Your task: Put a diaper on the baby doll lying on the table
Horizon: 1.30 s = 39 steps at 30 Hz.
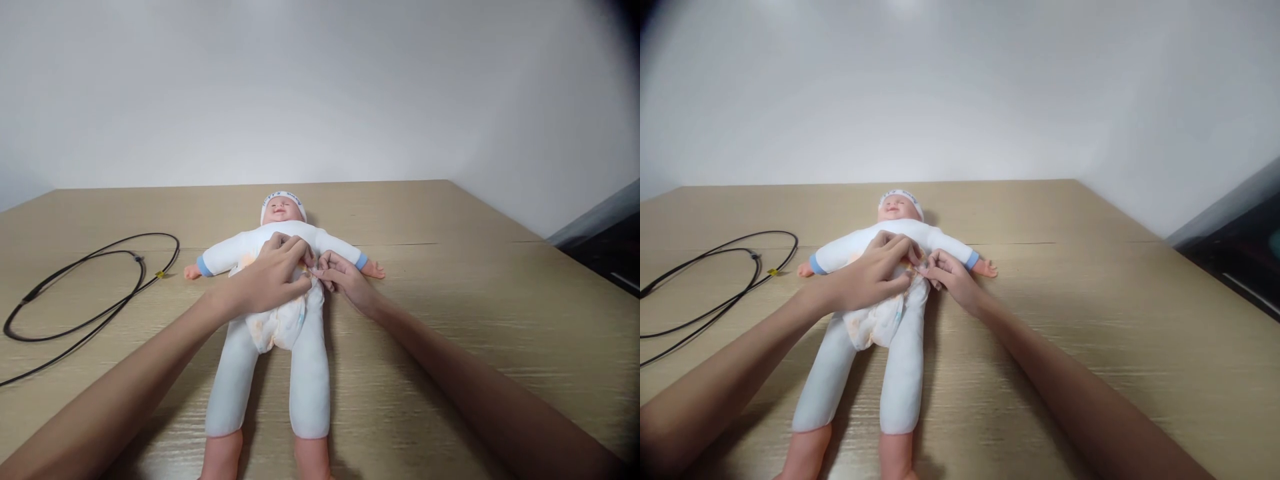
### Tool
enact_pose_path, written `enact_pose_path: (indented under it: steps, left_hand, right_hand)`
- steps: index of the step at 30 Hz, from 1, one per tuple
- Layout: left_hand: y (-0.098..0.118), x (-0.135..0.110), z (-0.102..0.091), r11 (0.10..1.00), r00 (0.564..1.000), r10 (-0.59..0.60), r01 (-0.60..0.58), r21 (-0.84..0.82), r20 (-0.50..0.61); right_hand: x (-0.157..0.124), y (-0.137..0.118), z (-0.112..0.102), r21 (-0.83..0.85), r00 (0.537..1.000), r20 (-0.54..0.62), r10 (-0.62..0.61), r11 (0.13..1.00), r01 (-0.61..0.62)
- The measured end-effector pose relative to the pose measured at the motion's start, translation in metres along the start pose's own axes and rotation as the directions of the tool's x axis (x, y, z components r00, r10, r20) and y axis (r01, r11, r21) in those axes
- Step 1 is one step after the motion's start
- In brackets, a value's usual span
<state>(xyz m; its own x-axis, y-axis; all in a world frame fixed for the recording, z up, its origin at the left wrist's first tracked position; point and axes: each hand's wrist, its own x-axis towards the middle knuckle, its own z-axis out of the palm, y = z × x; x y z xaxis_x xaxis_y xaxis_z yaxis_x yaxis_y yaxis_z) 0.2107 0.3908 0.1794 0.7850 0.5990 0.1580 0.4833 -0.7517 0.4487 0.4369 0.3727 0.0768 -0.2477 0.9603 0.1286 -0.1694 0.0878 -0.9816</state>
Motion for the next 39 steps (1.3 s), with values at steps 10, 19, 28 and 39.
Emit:
enact_pose_path:
  steps: [10,19,28,39]
  left_hand:
    - [-0.008,0.003,-0.002,0.998,1.0,0.027,-0.026,-0.056,0.015]
    - [-0.012,0.003,0.001,0.998,1.0,0.028,-0.029,-0.049,-0.013]
    - [-0.011,0.001,0.002,0.999,0.999,0.016,-0.017,-0.031,-0.034]
    - [-0.014,0.002,0.004,0.999,1.0,0.013,-0.014,-0.033,-0.028]
  right_hand:
    - [0.001,0.0,0.0,0.006,1.0,-0.009,0.005,1.0,-0.005]
    - [0.001,-0.002,0.002,0.018,1.0,-0.02,0.002,1.0,-0.001]
    - [0.0,-0.004,0.004,0.022,1.0,-0.024,0.003,1.0,-0.003]
    - [0.002,0.001,0.002,-0.033,0.998,-0.041,-0.036,0.999,0.035]
